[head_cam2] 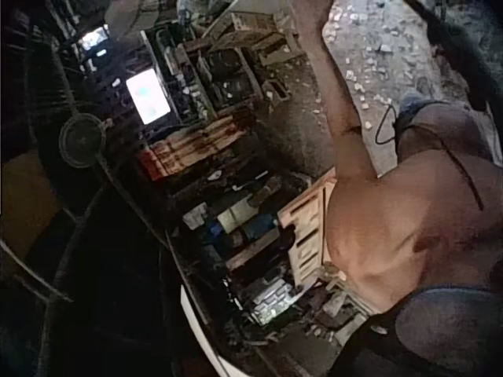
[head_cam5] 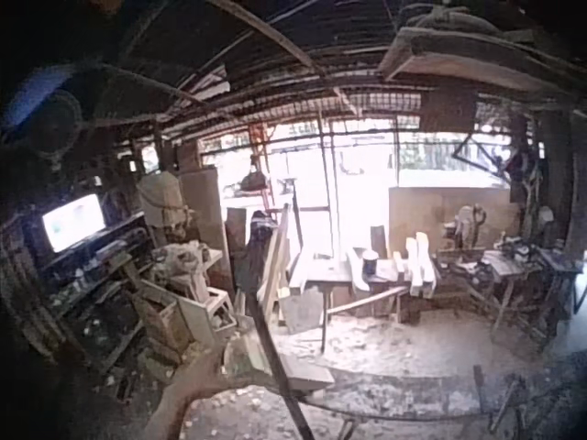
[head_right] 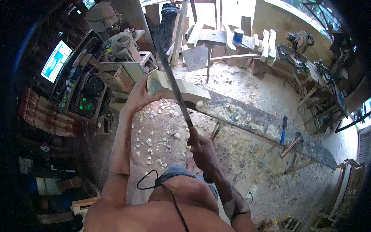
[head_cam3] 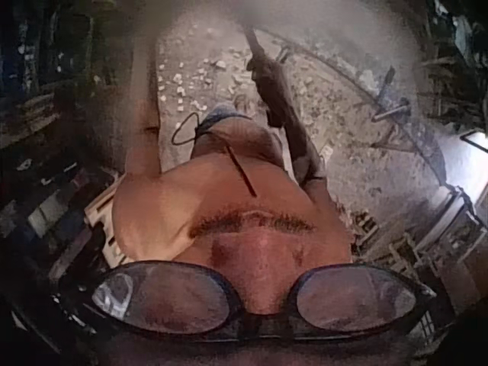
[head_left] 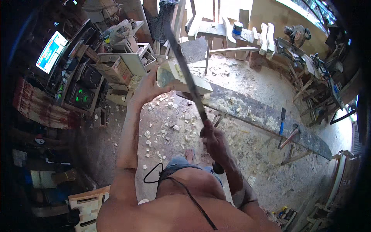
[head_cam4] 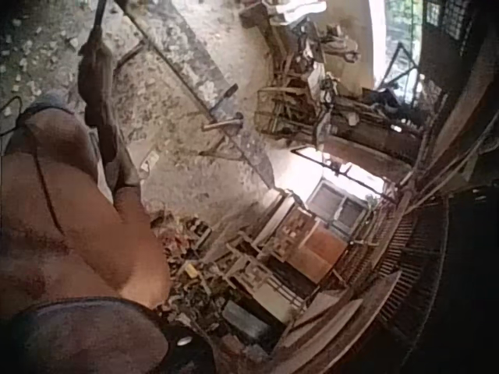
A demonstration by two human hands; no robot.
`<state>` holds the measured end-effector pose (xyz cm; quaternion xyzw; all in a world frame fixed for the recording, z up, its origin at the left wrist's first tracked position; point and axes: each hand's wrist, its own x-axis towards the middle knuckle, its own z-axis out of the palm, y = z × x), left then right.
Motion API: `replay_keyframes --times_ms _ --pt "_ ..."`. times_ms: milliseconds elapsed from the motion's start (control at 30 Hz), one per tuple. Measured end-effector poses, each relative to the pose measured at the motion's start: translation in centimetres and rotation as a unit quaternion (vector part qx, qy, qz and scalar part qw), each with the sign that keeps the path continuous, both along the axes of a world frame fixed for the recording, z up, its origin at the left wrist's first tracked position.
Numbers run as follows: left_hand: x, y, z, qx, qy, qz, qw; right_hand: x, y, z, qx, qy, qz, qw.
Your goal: Shaping and carving a curved piece of wood using a saw, machete, and hammer in a workshop.
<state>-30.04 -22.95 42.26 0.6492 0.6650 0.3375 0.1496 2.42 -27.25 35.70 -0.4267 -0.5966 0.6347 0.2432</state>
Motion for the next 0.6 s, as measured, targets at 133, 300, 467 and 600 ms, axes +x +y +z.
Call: replay_keyframes --times_ms 133,300,467,600 --pt "0.3 0.0 -0.1 -0.007 0.014 0.013 1.000 0.6 -0.2 7.2 0.125 0.135 -0.090 0.979" --pt "0.3 0.4 -0.1 -0.002 -0.008 0.000 1.000 0.5 0.2 0.2 0.290 -0.038 -0.006 0.956" --pt "-1.7 -1.2 -2.3 -0.004 0.042 0.039 0.998 -0.2 -0.7 -2.4 -0.131 -0.077 0.046 0.987" --pt "-0.7 -1.4 -1.8 -0.043 0.053 0.066 0.995 -0.7 -0.4 3.0 0.106 0.061 -0.062 0.991"
